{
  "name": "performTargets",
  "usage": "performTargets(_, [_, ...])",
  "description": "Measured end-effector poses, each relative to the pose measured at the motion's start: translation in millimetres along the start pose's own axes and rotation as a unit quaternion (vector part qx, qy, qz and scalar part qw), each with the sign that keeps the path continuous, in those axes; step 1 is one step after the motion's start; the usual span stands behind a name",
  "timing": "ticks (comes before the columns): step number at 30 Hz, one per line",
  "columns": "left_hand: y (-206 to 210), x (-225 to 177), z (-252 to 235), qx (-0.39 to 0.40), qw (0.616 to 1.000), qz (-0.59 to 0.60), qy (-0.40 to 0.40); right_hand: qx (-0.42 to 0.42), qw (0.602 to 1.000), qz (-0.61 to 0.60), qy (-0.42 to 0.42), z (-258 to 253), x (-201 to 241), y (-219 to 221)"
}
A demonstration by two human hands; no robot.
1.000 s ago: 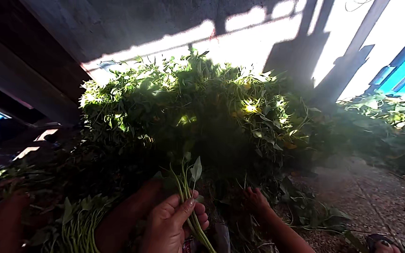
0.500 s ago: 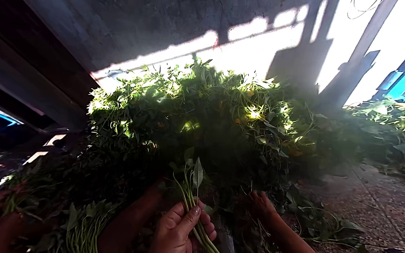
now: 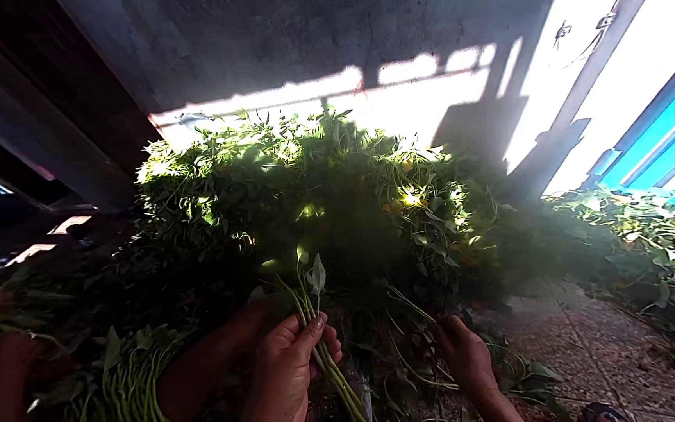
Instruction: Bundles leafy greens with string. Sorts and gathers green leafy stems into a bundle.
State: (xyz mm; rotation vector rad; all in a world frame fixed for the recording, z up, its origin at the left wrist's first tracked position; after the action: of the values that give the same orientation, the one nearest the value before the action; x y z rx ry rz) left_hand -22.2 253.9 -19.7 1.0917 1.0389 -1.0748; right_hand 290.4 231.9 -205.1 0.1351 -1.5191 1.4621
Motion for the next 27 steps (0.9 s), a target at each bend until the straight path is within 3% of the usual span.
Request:
performTargets(1, [1.4, 1.5, 0.2, 0.007, 1.0, -0.003, 0.0, -0.02, 0.998, -0.051, 0.013, 11.9, -3.1, -2.3])
performTargets(6, [9.1, 9.9, 2.0, 0.037, 0.999, -0.021, 0.006, 0.095, 0.937, -0.317, 0.111, 67.6, -5.1, 25.5])
performTargets(15, [11.4, 10.5, 1.0, 0.039, 0.999, -0.023, 0.007, 0.016, 0.869, -0.494, 0.029, 139.9, 61.8, 18.5])
performTargets(19, [11.5, 15.5, 3.3, 0.03, 0.999, -0.021, -0.01, -0.058, 0.881, -0.468, -0.044, 151.5, 82.5, 10.0])
performTargets(23, [12.7, 23.5, 7.1, 0.006, 0.999, -0.008, -0.042, -0.155, 0.916, -0.346, -0.128, 161.6, 106.4, -3.2])
performTargets(27, [18.4, 28.8, 9.8, 0.014, 0.999, -0.008, -0.04, -0.235, 0.927, -0.221, -0.192, 175.2, 129.3, -6.7])
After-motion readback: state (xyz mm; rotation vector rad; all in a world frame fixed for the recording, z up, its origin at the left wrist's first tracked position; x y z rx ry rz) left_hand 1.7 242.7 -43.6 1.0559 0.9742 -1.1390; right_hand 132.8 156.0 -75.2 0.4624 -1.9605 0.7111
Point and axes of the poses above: each hand's wrist, its own z-axis away from the middle knuckle, its own y-axis out of the palm, x = y × z, the point moved 8 cm from there along -z, towards the middle knuckle, and after that the axes turned 13 degrees about y, right-handed, at the moved point
